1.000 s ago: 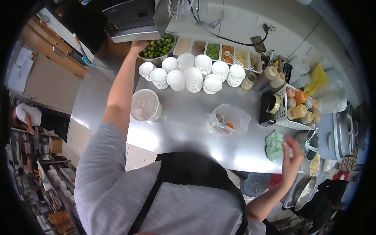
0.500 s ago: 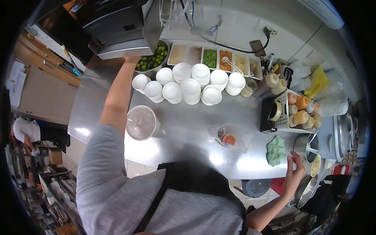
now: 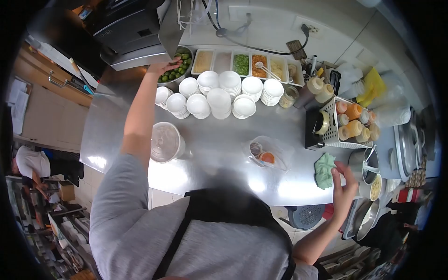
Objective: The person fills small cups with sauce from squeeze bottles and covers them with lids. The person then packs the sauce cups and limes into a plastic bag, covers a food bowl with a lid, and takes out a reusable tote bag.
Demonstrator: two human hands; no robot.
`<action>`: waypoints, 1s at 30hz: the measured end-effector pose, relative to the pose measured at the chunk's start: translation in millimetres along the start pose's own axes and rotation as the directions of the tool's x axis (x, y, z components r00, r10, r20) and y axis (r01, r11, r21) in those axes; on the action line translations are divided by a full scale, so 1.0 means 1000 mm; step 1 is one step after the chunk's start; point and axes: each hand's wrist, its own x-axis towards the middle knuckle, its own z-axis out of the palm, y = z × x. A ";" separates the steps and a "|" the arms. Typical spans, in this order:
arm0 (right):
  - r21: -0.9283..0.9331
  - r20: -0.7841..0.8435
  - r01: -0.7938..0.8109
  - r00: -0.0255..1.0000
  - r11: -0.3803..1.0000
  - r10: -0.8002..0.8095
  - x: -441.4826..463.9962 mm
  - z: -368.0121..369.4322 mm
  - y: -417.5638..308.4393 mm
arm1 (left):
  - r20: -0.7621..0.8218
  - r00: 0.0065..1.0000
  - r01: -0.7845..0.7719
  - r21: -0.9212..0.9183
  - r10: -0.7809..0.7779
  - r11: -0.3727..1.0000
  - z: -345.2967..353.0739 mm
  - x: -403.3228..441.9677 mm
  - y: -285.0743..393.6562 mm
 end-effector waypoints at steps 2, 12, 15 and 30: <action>0.318 0.040 0.037 0.998 0.947 -0.053 0.006 0.010 -0.005 | 0.202 0.978 0.069 -0.108 -0.046 0.992 0.029 -0.051 0.034; 0.871 0.399 -0.443 0.890 -0.211 -0.222 0.065 0.128 -0.085 | 0.528 0.701 -0.707 0.431 0.478 0.561 0.289 -0.219 0.103; 0.837 0.382 -0.412 0.911 -0.360 -0.154 0.062 0.120 -0.059 | 0.329 0.501 -0.855 0.331 0.801 0.399 0.303 -0.238 0.080; 0.048 0.525 0.579 0.679 0.814 -0.514 0.044 0.235 -0.013 | 0.391 0.714 -0.693 0.507 0.581 0.512 0.280 -0.268 0.011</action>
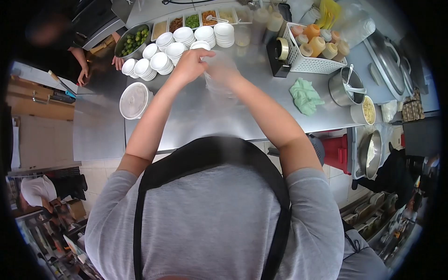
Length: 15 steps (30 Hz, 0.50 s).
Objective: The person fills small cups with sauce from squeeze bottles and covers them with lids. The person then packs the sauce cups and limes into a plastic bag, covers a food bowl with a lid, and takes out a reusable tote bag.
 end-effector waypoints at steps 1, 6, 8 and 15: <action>0.143 -0.116 -0.063 0.990 0.988 0.080 0.001 0.008 -0.002 | -0.004 1.000 -0.001 0.001 0.001 1.000 -0.003 0.000 0.004; 0.443 -0.145 -0.025 0.985 0.896 0.099 -0.014 -0.009 -0.017 | 0.113 0.977 0.185 -0.031 -0.180 0.982 -0.013 0.000 0.012; 0.078 -0.207 0.070 0.977 0.994 -0.053 -0.017 -0.010 -0.012 | 0.125 0.978 0.169 -0.004 -0.168 0.986 -0.017 0.003 0.012; 0.011 0.166 -0.053 0.985 0.999 0.051 -0.044 -0.112 -0.068 | 0.176 0.968 0.165 0.093 -0.179 0.982 -0.035 0.010 0.021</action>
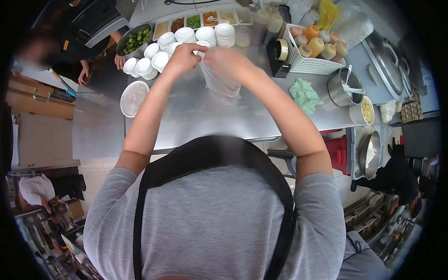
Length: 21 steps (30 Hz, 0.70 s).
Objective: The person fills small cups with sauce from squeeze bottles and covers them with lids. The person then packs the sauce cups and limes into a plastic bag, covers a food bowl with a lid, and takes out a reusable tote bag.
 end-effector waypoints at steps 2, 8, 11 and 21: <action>-0.339 -0.487 0.210 0.795 0.917 -0.362 -0.016 -0.001 -0.006 | -0.010 1.000 0.021 -0.083 -0.022 0.996 0.003 0.004 -0.009; 0.060 -0.497 0.101 0.866 0.993 -0.058 0.014 0.046 0.042 | -0.035 0.999 0.016 -0.504 -0.039 0.863 0.019 -0.008 -0.048; 0.085 -0.468 0.229 0.868 0.970 -0.164 0.008 0.032 0.024 | -0.161 0.986 -0.111 -0.503 0.033 0.857 0.069 -0.030 -0.072; 0.060 -0.397 0.275 0.889 0.960 -0.229 -0.006 0.043 -0.003 | -0.172 0.964 0.083 -0.530 -0.203 0.844 0.173 -0.033 -0.056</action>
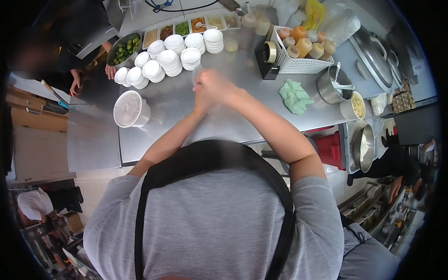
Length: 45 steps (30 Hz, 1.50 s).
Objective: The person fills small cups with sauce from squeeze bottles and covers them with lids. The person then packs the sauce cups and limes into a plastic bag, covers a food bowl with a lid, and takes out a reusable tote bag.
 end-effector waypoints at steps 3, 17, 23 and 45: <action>0.009 -0.050 -0.181 0.982 0.983 0.181 -0.001 -0.025 -0.008 | -0.156 0.987 -0.058 -0.100 0.042 0.993 0.003 0.000 -0.006; -0.475 0.373 -0.093 0.879 0.875 0.296 -0.075 0.039 0.081 | 0.259 0.865 -0.496 0.319 0.429 0.807 -0.029 -0.005 0.012; 0.150 0.394 -0.518 0.813 0.842 0.429 -0.094 0.011 0.031 | 0.461 0.630 -0.775 0.322 0.624 0.545 -0.042 0.001 0.035; 0.862 -0.087 -0.360 0.590 0.357 0.803 -0.030 0.040 0.052 | -0.065 0.997 -0.023 0.384 0.052 0.923 -0.001 0.076 0.106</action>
